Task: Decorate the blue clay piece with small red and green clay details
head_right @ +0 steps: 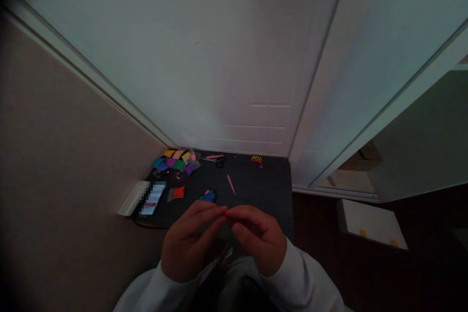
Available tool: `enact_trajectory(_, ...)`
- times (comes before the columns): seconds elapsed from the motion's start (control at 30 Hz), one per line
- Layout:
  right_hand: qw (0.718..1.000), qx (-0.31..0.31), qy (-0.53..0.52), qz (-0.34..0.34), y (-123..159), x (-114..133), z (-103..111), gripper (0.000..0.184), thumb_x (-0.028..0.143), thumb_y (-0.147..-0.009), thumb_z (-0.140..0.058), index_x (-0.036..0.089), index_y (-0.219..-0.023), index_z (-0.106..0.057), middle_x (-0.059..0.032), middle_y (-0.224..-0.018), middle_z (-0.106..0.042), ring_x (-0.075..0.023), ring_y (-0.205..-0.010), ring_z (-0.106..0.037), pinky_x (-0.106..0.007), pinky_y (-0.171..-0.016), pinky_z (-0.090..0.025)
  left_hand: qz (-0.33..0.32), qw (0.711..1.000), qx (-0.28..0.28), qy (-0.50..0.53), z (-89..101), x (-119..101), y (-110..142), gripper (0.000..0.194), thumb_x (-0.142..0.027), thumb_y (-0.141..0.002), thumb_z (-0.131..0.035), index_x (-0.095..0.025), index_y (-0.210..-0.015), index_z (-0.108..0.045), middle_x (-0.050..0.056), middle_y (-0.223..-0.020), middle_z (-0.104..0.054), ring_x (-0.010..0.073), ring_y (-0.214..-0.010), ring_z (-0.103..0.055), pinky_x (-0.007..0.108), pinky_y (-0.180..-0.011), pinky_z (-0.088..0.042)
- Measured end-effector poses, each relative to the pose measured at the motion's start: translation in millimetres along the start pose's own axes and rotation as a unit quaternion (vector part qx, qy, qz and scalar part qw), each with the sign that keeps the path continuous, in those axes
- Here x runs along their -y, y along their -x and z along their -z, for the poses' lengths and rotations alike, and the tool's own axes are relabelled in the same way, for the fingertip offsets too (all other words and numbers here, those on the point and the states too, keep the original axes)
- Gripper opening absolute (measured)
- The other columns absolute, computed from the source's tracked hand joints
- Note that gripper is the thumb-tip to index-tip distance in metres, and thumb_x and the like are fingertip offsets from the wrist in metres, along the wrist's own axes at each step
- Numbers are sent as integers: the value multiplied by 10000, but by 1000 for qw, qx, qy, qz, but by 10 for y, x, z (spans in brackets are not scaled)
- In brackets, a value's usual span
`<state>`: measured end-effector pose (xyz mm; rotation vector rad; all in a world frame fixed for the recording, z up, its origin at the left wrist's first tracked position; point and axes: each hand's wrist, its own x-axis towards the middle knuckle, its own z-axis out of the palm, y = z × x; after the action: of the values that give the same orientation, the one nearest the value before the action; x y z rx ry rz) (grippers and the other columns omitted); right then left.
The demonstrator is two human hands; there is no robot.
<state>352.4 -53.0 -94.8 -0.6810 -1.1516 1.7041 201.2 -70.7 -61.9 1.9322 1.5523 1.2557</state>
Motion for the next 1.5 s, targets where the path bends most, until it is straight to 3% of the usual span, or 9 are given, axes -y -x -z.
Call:
enact_trajectory(0.17, 993, 38, 94, 60, 4, -1, -163, 291, 196, -799, -535, 308, -1061, -594, -38, -1043, -611, -161, -954, -562, -290, -819, -459, 6, 1000, -28, -11, 136, 76, 87, 207, -139, -720, -610, -212, -901, -682, 44, -798, -646, 146, -733, -619, 236, -639, -519)
enact_trajectory(0.43, 985, 76, 130, 87, 35, -1, -225, 325, 191, -802, -523, 322, -1095, -568, -32, -1077, -587, -145, -931, -549, -260, -793, -464, 5, 998, -70, -6, 160, 27, 185, 158, -128, -697, -632, -189, -833, -685, 38, -766, -645, 143, -720, -616, 235, -645, -509)
enact_trajectory(0.53, 984, 69, 144, 77, 54, 26, -160, 288, 203, -814, -503, 300, -1074, -583, -43, -1057, -581, -146, -891, -550, -272, -789, -464, 44, 996, -68, 22, 165, 29, 242, 151, -128, -719, -607, -190, -838, -677, 39, -788, -645, 146, -745, -612, 243, -670, -497)
enact_trajectory(0.63, 981, 55, 171, 69, 50, 41, -21, 258, 212, -821, -491, 265, -1048, -601, -62, -1014, -576, -159, -865, -550, -294, -789, -464, 97, 988, -103, 56, 202, 46, 326, 121, -140, -713, -614, -200, -803, -669, 28, -784, -636, 149, -751, -594, 256, -688, -475)
enact_trajectory(0.8, 983, -19, 164, 81, 52, -66, 234, 196, 239, -804, -522, 258, -959, -640, -60, -969, -577, -161, -811, -547, -311, -755, -466, 165, 970, -158, 81, 302, 100, 446, 48, -164, -678, -643, -191, -718, -648, 9, -735, -616, 146, -717, -565, 266, -695, -448)
enact_trajectory(1.03, 983, -45, 162, 76, 89, -240, 341, 197, 256, -803, -521, 267, -961, -639, -63, -992, -564, -159, -794, -556, -310, -712, -482, 222, 952, -119, 177, 230, 190, 384, 54, -219, -686, -644, -168, -689, -663, 21, -710, -632, 149, -695, -566, 261, -672, -453)
enact_trajectory(1.17, 981, -21, 172, 84, -2, -195, 206, 194, 236, -797, -532, 257, -953, -645, -64, -994, -566, -151, -787, -557, -303, -742, -480, 237, 935, -99, 243, 241, 187, 289, 104, -242, -692, -648, -170, -743, -704, 41, -751, -661, 161, -735, -575, 266, -689, -441)
enact_trajectory(1.3, 981, 6, 181, 73, -134, -178, 7, 179, 251, -806, -516, 252, -924, -651, -76, -994, -581, -174, -862, -561, -296, -739, -485, 262, 904, -120, 316, 317, 224, 275, 155, -298, -710, -629, -165, -751, -699, 39, -689, -636, 146, -669, -554, 276, -629, -429)
enact_trajectory(1.5, 981, -58, 171, 68, -184, -285, -127, 154, 276, -792, -535, 237, -881, -656, -81, -999, -582, -180, -871, -550, -297, -744, -476, 288, 853, -71, 429, 269, 420, 174, 278, -357, -505, -767, -154, -551, -583, -3, -565, -535, 128, -574, -490, 277, -554, -397)
